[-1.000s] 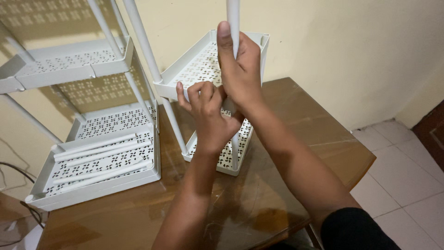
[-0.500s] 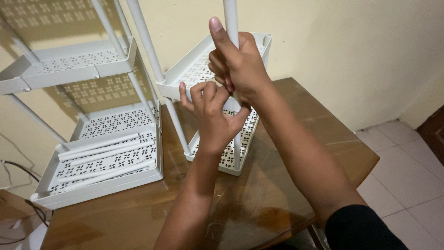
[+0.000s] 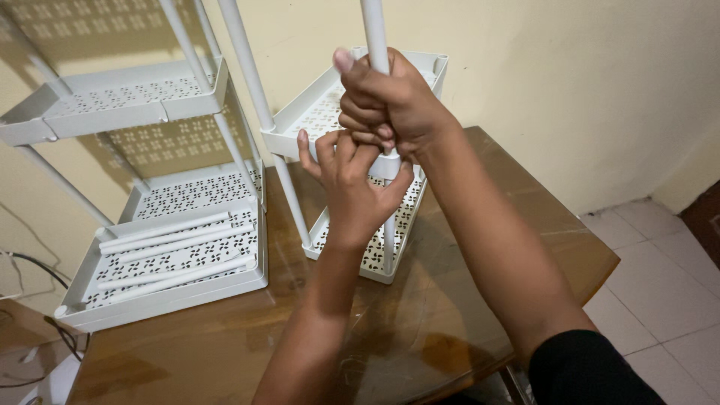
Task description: The person assembles a white plastic storage shelf on a wooden table. They insert vertical poles into the base, attach perforated shelves, and secure the frame by hand.
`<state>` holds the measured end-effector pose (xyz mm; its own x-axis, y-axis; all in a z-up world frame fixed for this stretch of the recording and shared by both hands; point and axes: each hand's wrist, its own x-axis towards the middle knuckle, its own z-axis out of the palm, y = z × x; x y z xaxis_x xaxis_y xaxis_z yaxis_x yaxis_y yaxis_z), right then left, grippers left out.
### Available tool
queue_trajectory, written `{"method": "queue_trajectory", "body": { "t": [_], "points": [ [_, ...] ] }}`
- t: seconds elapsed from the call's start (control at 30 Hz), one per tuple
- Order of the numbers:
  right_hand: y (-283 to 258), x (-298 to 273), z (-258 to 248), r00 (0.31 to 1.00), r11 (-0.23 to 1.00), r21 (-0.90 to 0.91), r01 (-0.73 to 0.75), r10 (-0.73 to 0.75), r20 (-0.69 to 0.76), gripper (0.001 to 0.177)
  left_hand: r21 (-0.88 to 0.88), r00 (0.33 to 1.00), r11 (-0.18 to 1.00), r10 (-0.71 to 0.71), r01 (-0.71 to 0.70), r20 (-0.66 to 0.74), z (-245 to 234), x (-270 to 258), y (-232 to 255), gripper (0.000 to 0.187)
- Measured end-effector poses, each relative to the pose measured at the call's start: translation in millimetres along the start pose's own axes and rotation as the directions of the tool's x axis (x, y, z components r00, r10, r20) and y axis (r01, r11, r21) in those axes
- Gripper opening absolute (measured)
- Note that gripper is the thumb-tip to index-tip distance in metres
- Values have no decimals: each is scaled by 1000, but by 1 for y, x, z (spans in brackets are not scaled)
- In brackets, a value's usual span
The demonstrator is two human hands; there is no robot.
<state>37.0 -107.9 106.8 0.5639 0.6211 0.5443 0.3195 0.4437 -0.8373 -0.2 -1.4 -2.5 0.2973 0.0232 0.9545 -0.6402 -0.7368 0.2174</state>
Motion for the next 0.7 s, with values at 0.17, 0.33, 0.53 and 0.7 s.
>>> {"method": "queue_trajectory", "body": {
  "t": [0.17,0.33,0.53,0.7],
  "points": [
    [-15,6,-19,941,948,290,-132,28,337,68,50,1000,999,-8,6,21,2,1,-1,30],
    [-32,1,-9,975,978,188,-88,46,218,60,-22,998,999,-48,49,48,-2,1,5,40],
    [-21,-19,35,986,987,-28,161,-162,-27,54,-352,998,934,-68,62,-4,-26,-3,3,58],
    [-2,-26,62,964,948,-203,244,-260,-58,55,-362,993,927,-116,99,-27,-63,-28,13,47]
  ]
}}
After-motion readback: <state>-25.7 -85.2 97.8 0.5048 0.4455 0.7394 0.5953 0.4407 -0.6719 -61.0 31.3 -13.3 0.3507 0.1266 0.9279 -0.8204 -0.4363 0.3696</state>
